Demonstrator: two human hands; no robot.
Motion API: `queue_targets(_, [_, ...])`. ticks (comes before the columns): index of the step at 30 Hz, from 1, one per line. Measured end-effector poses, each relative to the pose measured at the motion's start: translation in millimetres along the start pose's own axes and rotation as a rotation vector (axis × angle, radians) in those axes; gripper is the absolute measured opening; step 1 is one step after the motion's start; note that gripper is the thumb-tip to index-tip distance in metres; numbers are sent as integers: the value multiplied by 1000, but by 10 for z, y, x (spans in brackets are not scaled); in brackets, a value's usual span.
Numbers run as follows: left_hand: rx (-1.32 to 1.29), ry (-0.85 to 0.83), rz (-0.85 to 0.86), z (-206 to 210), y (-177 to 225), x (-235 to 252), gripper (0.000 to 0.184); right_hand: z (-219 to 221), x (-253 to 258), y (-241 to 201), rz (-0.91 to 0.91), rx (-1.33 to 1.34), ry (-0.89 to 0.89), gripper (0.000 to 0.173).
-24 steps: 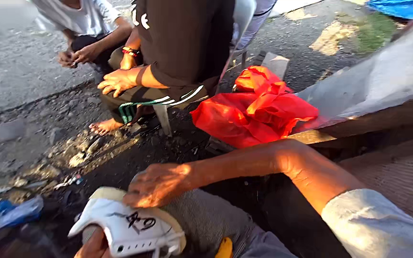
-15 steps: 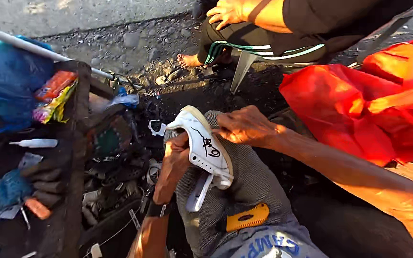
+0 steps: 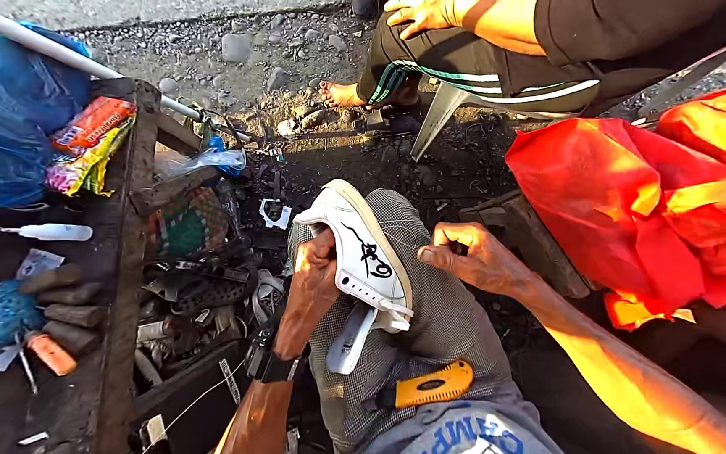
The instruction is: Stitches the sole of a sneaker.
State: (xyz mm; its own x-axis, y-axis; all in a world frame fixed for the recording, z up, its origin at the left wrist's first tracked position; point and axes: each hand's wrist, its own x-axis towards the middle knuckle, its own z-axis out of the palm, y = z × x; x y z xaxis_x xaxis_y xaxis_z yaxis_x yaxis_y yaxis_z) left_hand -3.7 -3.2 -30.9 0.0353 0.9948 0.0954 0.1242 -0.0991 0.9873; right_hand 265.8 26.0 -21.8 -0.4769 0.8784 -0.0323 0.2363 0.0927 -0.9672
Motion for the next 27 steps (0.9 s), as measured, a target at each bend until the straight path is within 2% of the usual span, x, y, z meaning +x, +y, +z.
queue_targets(2, [-28,-7,-6,-15,-4,-11,12,100,24,-40,-116,1,93,24])
queue_targets(6, [-81,-44,-1,-28,-1,-13,14,405,217,24,-226,-389,219,23])
queue_targets(7, [-89,-64,-5,-41,3,-14,15,455,260,30,-243,-399,237,22])
queue_targets(8, [-97,-82,-14,-56,6,-11,15,466,283,6,-236,-318,229,21])
queue_targets(12, [-113,-116,-59,-109,26,-5,16,224,193,-199,-79,539,23,20])
queue_targets(13, [-112,-122,-60,-114,29,-1,16,120,150,-220,-42,654,3,21])
queue_targets(16, [-89,-109,-15,-102,-17,-11,17,-164,-2,-242,16,744,44,23])
queue_targets(19, [-101,-64,31,-66,-75,-17,18,-211,-67,-237,-53,785,-6,17])
queue_targets(20, [-105,-55,37,-67,-92,-21,18,-187,-61,-230,-45,732,-8,13])
queue_targets(22, [-89,-26,38,-69,-95,-41,18,-185,-51,-175,9,435,18,2])
queue_targets(24, [-1,11,47,-72,-47,-53,17,-215,-38,-110,6,98,32,9])
queue_targets(27, [238,97,80,-70,-16,-104,16,-89,40,-81,-112,-352,109,25])
